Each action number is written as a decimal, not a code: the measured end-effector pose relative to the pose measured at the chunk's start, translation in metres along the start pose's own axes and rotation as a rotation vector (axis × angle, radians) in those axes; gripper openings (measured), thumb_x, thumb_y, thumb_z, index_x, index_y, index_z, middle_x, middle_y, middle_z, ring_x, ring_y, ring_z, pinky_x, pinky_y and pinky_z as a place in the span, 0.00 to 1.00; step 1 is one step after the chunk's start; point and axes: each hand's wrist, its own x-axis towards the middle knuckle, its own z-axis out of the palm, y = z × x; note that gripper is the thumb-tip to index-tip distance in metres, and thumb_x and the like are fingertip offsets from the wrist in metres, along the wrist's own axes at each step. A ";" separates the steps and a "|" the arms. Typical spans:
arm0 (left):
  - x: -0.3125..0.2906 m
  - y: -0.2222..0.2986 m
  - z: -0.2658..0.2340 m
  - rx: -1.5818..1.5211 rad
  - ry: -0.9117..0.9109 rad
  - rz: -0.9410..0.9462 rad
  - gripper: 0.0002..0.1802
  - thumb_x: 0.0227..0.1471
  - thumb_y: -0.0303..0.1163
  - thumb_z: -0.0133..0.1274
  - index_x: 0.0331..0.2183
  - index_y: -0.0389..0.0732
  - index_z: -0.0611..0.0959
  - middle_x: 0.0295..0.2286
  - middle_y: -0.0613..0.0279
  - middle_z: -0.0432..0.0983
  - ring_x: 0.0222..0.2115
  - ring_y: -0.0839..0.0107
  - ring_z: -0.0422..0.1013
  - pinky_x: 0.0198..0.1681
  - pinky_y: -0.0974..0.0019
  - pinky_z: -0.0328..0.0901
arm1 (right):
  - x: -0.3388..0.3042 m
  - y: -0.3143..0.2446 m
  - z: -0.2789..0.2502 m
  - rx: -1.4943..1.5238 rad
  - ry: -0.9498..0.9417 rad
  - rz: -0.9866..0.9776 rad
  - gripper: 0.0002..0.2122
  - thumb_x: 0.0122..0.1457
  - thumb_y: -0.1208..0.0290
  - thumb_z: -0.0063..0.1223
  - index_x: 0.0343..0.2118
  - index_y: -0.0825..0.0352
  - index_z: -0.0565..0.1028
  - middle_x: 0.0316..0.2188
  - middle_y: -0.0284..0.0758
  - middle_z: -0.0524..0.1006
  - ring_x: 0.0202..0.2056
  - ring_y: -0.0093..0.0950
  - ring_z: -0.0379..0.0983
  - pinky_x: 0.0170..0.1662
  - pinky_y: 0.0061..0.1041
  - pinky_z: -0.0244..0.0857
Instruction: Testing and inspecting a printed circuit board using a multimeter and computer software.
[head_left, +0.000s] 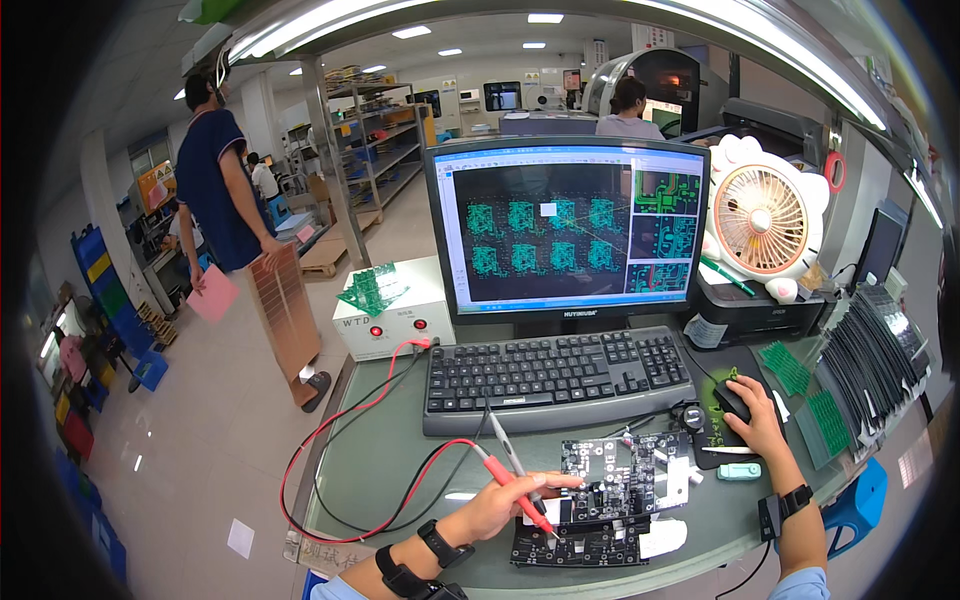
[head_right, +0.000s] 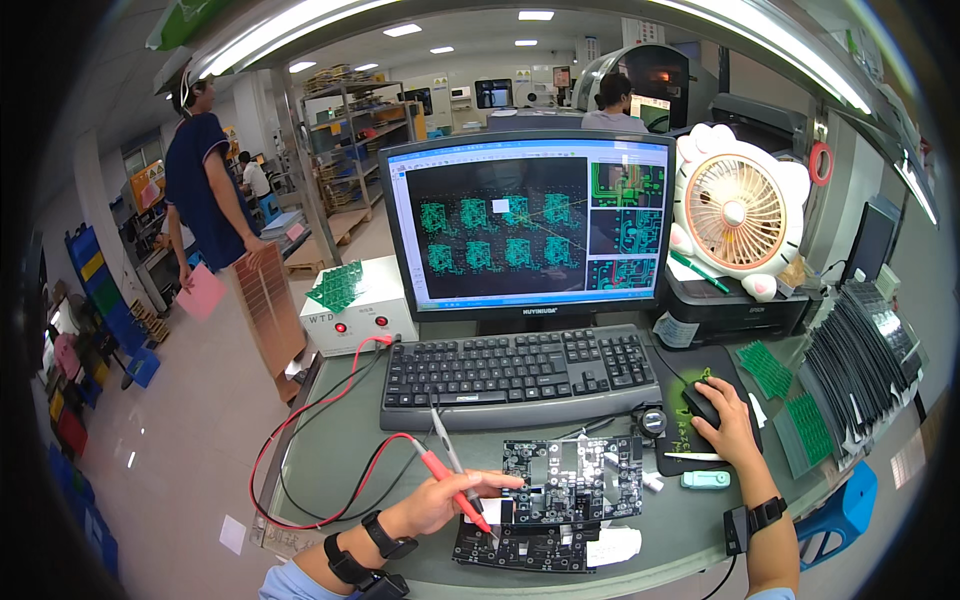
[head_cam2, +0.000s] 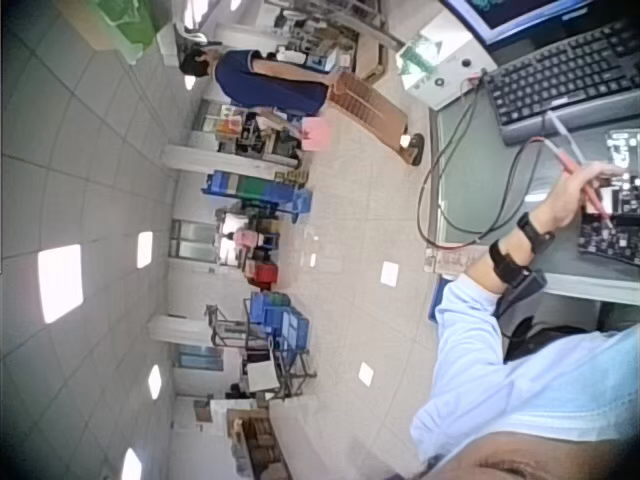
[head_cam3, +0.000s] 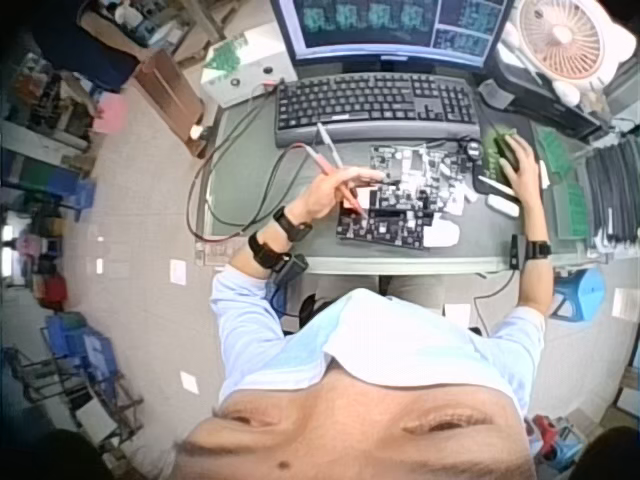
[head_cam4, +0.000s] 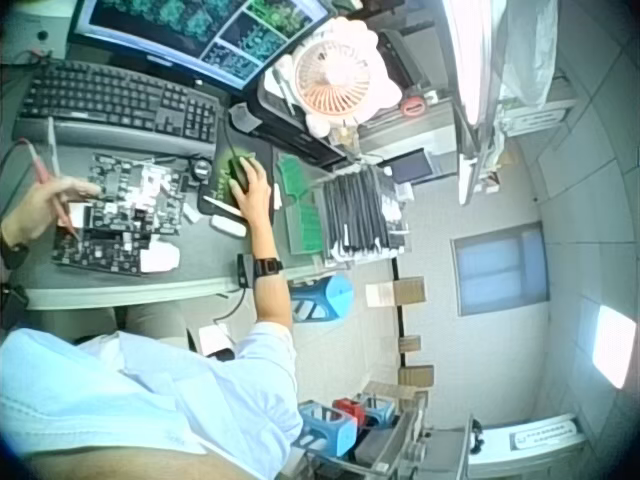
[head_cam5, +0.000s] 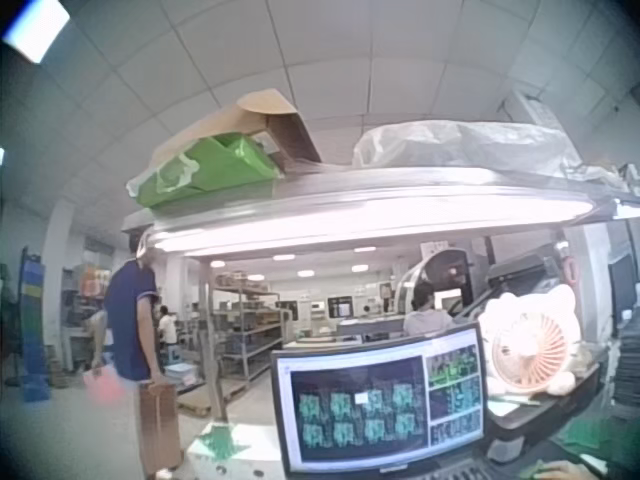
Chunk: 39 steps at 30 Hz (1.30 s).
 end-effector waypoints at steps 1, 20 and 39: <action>0.000 0.000 0.000 -0.007 0.000 -0.005 0.30 0.65 0.41 0.29 0.56 0.26 0.69 0.57 0.49 0.64 0.53 0.61 0.68 0.60 0.59 0.57 | 0.000 0.000 0.000 -0.001 0.000 0.001 0.28 0.47 0.71 0.63 0.55 0.59 0.71 0.57 0.40 0.66 0.58 0.40 0.63 0.58 0.37 0.56; 0.000 0.003 -0.001 -0.031 0.033 -0.022 0.28 0.65 0.41 0.34 0.56 0.30 0.71 0.55 0.52 0.68 0.54 0.60 0.65 0.55 0.59 0.65 | 0.000 0.006 0.000 -0.034 0.007 0.033 0.22 0.50 0.70 0.60 0.51 0.58 0.73 0.57 0.39 0.66 0.59 0.39 0.62 0.58 0.38 0.55; -0.002 0.008 0.005 -0.016 0.065 -0.034 0.28 0.63 0.40 0.36 0.54 0.28 0.73 0.54 0.51 0.69 0.54 0.59 0.66 0.58 0.59 0.61 | -0.005 0.011 0.000 -0.045 0.025 0.037 0.20 0.49 0.70 0.59 0.48 0.56 0.75 0.55 0.37 0.68 0.57 0.38 0.64 0.57 0.38 0.57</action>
